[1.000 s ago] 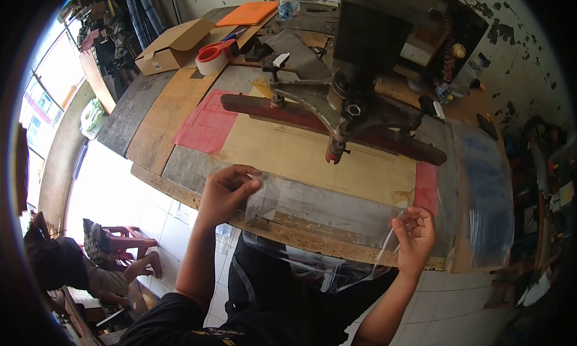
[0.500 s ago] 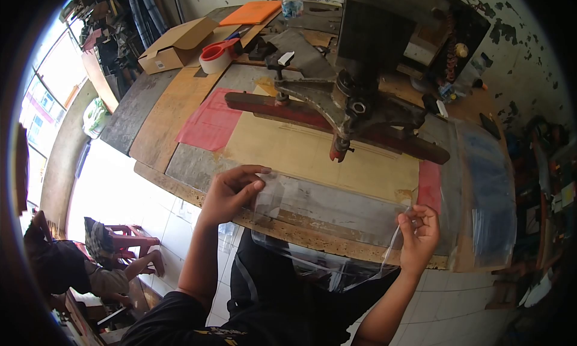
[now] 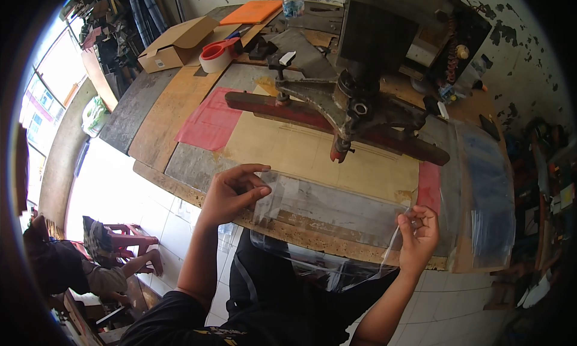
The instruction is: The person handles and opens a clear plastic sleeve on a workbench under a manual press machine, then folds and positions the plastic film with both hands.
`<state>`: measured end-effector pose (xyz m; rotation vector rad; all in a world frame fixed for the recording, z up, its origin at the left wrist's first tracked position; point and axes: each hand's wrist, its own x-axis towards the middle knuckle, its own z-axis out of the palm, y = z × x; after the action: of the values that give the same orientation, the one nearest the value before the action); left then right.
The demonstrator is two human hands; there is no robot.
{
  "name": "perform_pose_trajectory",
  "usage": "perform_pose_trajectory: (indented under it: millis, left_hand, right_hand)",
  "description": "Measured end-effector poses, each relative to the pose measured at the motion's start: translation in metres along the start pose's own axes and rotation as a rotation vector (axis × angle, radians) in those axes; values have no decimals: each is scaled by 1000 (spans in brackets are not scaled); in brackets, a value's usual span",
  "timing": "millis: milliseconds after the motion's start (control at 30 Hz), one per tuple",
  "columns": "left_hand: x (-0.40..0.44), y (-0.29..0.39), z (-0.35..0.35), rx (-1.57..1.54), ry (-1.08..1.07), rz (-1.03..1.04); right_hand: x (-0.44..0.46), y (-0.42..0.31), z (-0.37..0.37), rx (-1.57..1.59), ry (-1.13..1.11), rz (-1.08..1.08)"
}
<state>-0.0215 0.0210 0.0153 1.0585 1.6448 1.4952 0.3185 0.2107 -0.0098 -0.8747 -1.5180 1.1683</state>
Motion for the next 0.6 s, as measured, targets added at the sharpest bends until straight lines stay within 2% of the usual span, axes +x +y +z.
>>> perform_pose_trajectory:
  millis: [600]
  left_hand:
    - [1,-5,-1,-1,18,40]
  right_hand:
    - [-1,0,1,22,-27,9]
